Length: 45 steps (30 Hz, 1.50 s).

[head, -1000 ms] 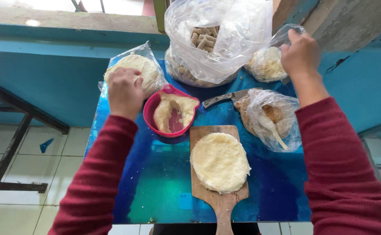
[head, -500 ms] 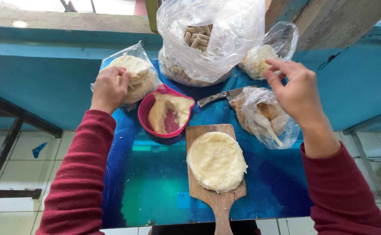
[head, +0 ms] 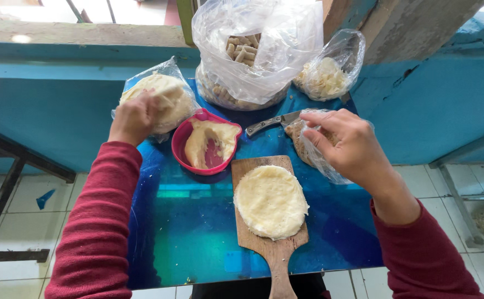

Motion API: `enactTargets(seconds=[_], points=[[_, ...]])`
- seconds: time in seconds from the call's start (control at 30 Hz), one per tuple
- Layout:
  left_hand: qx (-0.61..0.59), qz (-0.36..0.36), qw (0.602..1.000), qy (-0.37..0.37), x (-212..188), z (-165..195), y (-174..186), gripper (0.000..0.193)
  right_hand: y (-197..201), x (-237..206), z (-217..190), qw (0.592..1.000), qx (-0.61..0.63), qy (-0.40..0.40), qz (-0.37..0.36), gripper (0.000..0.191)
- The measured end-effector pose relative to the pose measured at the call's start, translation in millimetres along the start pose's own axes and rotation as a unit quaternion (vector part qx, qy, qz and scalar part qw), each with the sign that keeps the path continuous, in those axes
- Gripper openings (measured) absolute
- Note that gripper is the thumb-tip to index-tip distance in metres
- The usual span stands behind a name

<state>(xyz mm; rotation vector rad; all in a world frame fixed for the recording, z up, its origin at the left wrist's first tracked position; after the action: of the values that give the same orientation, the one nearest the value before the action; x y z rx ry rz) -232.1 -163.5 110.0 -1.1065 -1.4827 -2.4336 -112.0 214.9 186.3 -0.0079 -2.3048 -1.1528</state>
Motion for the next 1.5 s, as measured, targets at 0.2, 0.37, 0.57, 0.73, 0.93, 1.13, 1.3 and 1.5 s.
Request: enactTargets(seconds=[0.2, 0.37, 0.57, 0.73, 0.93, 1.13, 1.3, 1.5], points=[[-0.337, 0.126, 0.910, 0.204, 7.0, -27.8, 17.3, 0.041, -11.2, -6.1, -5.8, 0.998, 0.024, 0.012, -0.059, 0.032], [-0.447, 0.268, 0.819, 0.241, 2.9, -54.1, 31.5, 0.044, -27.5, -7.8, -9.1, 0.994, 0.027, 0.006, -0.109, 0.034], [-0.639, 0.358, 0.607, 0.308, -13.3, -70.4, 37.6, 0.046, -36.4, -10.1, -18.0, 0.992, 0.043, 0.016, -0.120, 0.031], [-0.679, 0.269, 0.635, 0.252, -24.7, -22.0, 39.6, 0.043, -55.9, -17.9, -30.9, 0.967, 0.181, -0.056, -0.168, 0.038], [-0.280, 0.096, 0.944, 0.149, -76.6, 131.4, -8.7, 0.039, -114.6, -31.1, -49.0, 0.601, 0.723, -0.233, -0.249, 0.066], [-0.531, 0.125, 0.836, 0.056, -86.8, 205.4, -13.5, 0.043, -134.1, -54.1, -37.0, 0.828, 0.494, -0.214, -0.160, 0.055], [-0.540, 0.107, 0.810, 0.201, -92.0, 178.4, -33.4, 0.025, -147.0, -57.8, -28.2, 0.794, 0.549, -0.211, -0.154, 0.046], [-0.704, 0.150, 0.645, 0.254, -106.9, 150.8, -27.7, 0.019, -151.4, -49.1, -15.5, 0.612, 0.703, -0.309, -0.190, 0.043]])
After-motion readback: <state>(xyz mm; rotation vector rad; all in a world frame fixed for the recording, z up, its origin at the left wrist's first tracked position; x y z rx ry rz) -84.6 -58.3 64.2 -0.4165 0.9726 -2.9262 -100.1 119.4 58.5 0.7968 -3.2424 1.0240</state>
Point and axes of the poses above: each hand's wrist, its own x-axis towards the middle knuckle, its own y-axis out of the back of the hand, z = x × y, the point moved 6 cm from there along x, towards the middle knuckle, and after that the axes turned 8 degrees about -y, right-handed, at the moved point
